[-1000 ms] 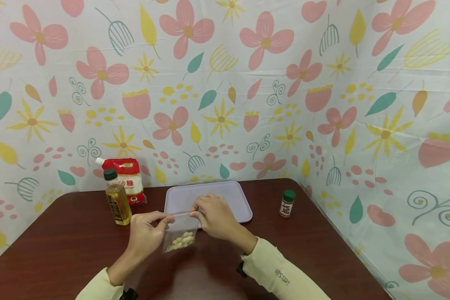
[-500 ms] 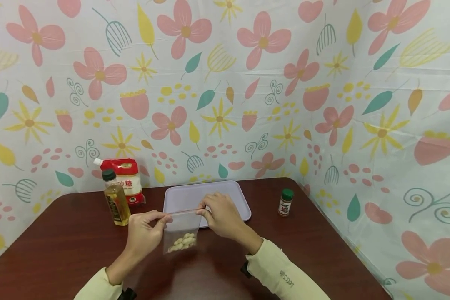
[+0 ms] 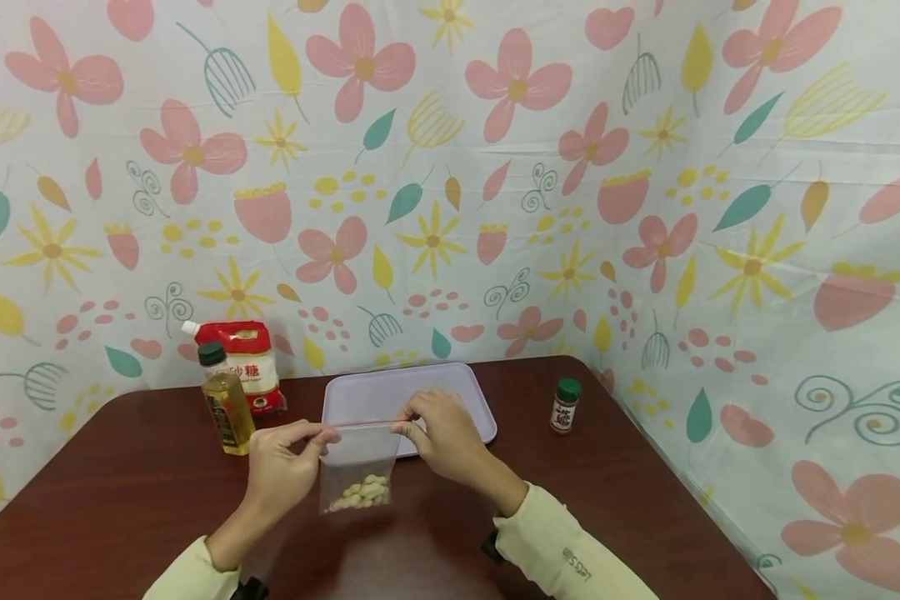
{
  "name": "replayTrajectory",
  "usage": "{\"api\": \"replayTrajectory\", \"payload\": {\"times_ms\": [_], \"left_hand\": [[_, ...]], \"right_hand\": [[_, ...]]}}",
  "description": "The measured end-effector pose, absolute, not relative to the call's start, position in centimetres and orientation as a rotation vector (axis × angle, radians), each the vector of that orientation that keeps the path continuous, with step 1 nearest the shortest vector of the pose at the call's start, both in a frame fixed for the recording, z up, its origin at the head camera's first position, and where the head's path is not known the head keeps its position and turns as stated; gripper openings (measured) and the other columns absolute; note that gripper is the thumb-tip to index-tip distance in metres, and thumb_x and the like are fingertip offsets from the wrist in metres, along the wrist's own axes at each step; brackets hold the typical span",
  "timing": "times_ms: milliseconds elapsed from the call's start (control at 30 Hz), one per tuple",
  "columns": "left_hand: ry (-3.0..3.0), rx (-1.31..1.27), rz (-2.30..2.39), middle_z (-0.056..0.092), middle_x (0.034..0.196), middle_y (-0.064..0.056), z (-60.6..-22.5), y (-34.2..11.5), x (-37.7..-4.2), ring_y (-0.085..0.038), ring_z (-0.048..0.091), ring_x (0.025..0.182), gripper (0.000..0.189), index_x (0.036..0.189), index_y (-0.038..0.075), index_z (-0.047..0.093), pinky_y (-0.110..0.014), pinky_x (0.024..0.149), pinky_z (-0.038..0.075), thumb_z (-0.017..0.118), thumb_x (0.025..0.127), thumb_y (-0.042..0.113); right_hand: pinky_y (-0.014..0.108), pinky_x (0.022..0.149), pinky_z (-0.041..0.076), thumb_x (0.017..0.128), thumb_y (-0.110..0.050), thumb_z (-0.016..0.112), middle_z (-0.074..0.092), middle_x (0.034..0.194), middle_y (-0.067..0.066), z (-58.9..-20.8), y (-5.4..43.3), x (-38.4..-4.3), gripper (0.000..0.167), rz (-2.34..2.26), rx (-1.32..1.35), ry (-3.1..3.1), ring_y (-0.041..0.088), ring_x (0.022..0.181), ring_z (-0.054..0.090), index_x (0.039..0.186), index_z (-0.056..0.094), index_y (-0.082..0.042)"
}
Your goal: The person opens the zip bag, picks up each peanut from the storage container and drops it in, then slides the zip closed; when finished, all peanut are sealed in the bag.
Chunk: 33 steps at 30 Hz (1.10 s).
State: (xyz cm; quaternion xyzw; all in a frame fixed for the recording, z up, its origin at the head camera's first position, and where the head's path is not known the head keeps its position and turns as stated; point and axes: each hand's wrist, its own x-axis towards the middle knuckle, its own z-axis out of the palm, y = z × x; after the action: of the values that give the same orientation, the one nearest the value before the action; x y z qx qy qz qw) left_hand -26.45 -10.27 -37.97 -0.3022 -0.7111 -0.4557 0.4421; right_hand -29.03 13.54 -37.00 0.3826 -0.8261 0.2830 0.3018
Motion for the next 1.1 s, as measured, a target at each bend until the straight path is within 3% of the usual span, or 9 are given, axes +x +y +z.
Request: {"api": "replayTrajectory", "payload": {"times_ms": [200,467,700,900,1100], "left_hand": [[-1.789,-0.698,-1.195,0.069,0.062,-0.007,-37.1,-10.8,-26.0,-0.014,0.06,0.048,0.02,0.071,0.001,0.075,-0.019,0.047,0.047,0.075,0.073,-0.018],[-1.838,-0.61,-1.27,0.071,0.065,-0.002,-37.2,-12.5,-25.7,-0.01,0.063,0.051,0.012,0.076,0.008,0.078,-0.019,0.051,0.049,0.079,0.08,-0.004],[-1.914,-0.532,-1.258,0.072,0.067,0.001,-36.9,-13.8,-25.4,-0.009,0.063,0.053,0.005,0.079,0.007,0.079,-0.018,0.049,0.045,0.079,0.082,0.003],[-2.018,-0.452,-1.259,0.072,0.068,0.005,-37.2,-16.0,-25.0,-0.005,0.061,0.053,0.004,0.083,0.01,0.08,-0.019,0.043,0.039,0.079,0.083,0.006],[-2.247,-0.296,-1.207,0.066,0.06,0.009,-38.2,-18.6,-24.7,-0.01,0.06,0.054,0.005,0.084,0.008,0.078,-0.024,0.046,0.04,0.075,0.088,0.01]], "right_hand": [[0.026,0.062,0.044,0.096,-0.012,0.063,0.062,0.091,-0.004,-37.0,13.6,-28.9,0.002,1.027,1.058,-2.215,0.008,0.075,0.051,0.096,0.062,-0.01],[0.03,0.059,0.047,0.097,-0.017,0.064,0.068,0.108,0.002,-37.3,13.1,-28.9,0.015,1.401,1.024,-2.307,0.016,0.09,0.06,0.111,0.066,-0.011],[0.025,0.052,0.042,0.096,-0.019,0.066,0.072,0.093,0.001,-37.2,11.2,-29.2,0.01,1.571,1.096,-2.277,0.024,0.07,0.058,0.096,0.074,-0.013],[0.024,0.057,0.045,0.096,-0.019,0.066,0.072,0.085,0.005,-37.9,8.8,-29.4,0.01,1.58,1.113,-2.32,0.021,0.07,0.061,0.093,0.074,-0.012],[0.023,0.062,0.047,0.095,-0.013,0.067,0.072,0.083,0.003,-38.9,5.9,-30.3,0.011,1.603,1.083,-2.42,0.023,0.07,0.064,0.089,0.074,-0.007]]}}
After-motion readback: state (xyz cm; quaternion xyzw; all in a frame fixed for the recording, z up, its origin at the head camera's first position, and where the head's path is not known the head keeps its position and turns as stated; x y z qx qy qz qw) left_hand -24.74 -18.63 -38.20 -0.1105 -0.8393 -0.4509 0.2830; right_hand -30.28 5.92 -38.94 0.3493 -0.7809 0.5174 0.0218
